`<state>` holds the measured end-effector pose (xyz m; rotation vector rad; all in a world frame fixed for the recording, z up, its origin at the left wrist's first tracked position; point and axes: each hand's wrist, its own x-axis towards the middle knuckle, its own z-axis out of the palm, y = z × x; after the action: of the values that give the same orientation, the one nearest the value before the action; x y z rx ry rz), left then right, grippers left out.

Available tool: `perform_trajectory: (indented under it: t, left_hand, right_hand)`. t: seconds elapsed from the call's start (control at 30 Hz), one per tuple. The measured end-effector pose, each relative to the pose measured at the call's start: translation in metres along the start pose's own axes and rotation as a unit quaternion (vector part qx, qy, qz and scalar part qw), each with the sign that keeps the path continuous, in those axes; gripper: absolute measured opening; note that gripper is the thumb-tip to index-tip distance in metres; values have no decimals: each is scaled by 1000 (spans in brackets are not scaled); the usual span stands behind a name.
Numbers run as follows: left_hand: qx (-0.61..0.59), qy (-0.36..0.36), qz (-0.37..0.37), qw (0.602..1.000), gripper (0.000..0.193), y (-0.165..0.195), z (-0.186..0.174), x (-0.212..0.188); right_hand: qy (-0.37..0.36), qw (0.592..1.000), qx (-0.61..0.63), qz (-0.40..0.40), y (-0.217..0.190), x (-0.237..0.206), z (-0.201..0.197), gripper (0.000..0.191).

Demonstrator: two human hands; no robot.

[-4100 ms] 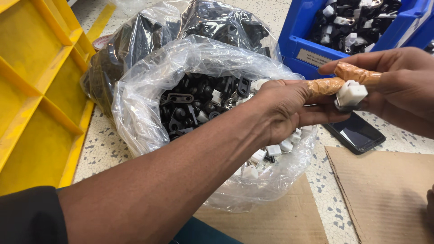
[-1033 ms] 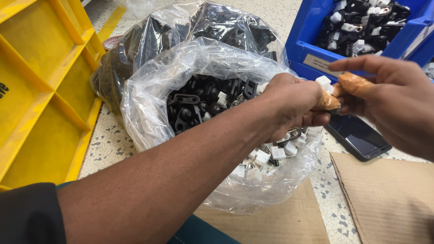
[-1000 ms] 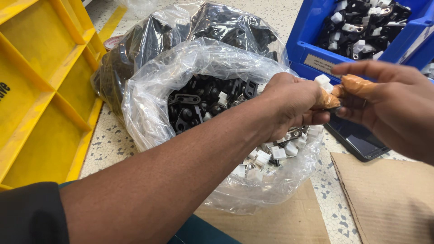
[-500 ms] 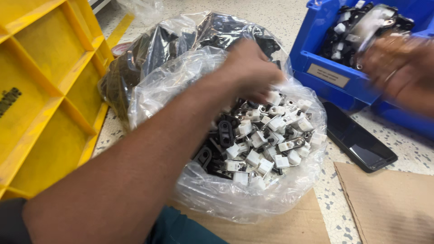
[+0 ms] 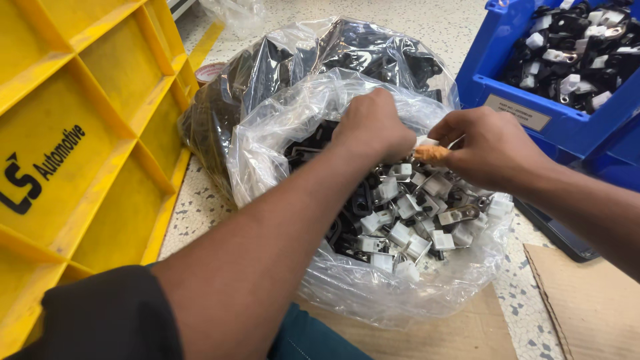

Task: The person sits on the floor and assembles small white plastic clip parts with black metal brackets, pressing the pieces together by hand one at a time. They pick parts from a large plastic-lined bag and place finished assemblies into blue bins beside them.

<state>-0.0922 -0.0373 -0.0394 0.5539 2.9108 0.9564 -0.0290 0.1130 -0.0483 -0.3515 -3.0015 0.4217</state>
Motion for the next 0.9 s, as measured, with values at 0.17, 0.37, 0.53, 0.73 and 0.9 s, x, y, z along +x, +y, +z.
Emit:
perform_trajectory:
  t: [0.17, 0.37, 0.53, 0.73, 0.9]
  left_hand:
    - [-340, -89, -89, 932, 17, -2, -2, 26]
    - [-347, -115, -81, 927, 15, 0, -1, 20]
    - [-382, -143, -89, 909, 19, 12, -3, 9]
    - [-476, -189, -74, 855, 19, 14, 6, 7]
    - [-649, -278, 28, 708, 28, 10, 19, 17]
  right_hand:
    - [-4, 993, 102, 67, 2, -26, 2, 40]
    - [104, 913, 390, 58, 13, -21, -7, 35]
    - [145, 907, 388, -77, 28, -25, -32, 33]
    - [170, 973, 84, -133, 19, -42, -34, 36]
    - [143, 963, 222, -57, 11, -48, -39, 35]
